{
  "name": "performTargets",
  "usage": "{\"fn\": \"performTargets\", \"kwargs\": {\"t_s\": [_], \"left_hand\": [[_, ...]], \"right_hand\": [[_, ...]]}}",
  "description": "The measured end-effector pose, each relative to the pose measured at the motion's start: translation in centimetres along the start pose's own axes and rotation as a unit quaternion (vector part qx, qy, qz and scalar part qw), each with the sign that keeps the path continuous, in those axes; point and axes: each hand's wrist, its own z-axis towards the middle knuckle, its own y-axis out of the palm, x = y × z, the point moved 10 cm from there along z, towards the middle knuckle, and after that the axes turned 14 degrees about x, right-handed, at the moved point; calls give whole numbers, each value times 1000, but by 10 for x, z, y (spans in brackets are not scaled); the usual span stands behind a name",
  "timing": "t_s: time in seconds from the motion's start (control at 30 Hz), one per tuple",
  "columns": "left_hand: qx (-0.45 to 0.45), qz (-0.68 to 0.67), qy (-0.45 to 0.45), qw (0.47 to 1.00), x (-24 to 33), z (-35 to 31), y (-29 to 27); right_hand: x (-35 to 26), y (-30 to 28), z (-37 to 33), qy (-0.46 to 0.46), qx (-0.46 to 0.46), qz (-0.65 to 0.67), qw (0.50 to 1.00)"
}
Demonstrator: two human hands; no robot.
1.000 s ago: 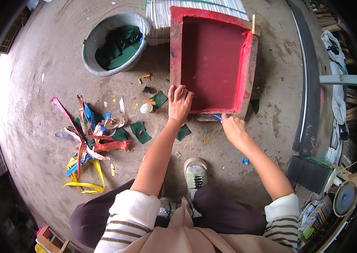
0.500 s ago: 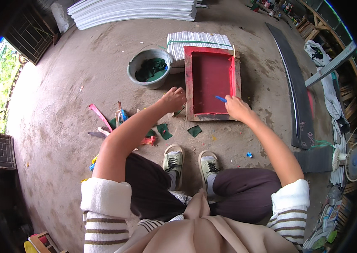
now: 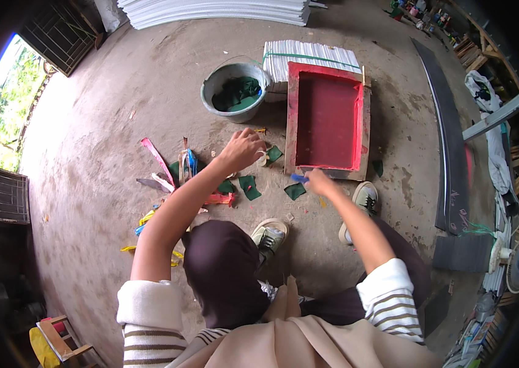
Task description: The person sits on the floor and assembles a red rectangular tray by attaching red strips to its edges. They use a blue utility knife to trim excess material and press the strips into place by hand.
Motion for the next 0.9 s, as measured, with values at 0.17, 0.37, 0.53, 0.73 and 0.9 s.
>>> {"fn": "performTargets", "kwargs": {"t_s": [0.17, 0.37, 0.53, 0.73, 0.9], "left_hand": [[65, -117, -7, 991, 8, 32, 76], [55, -282, -80, 955, 34, 65, 164], [40, -293, -91, 951, 60, 87, 231], [-49, -319, -116, 940, 54, 93, 266], [-114, -258, -119, 952, 55, 96, 277]], "right_hand": [[30, 60, -1, 21, 178, 81, 980], [87, -49, 8, -3, 344, 76, 936], [146, -37, 36, 44, 231, 163, 958], [162, -15, 55, 54, 150, 142, 977], [163, -14, 63, 67, 136, 129, 980]]}}
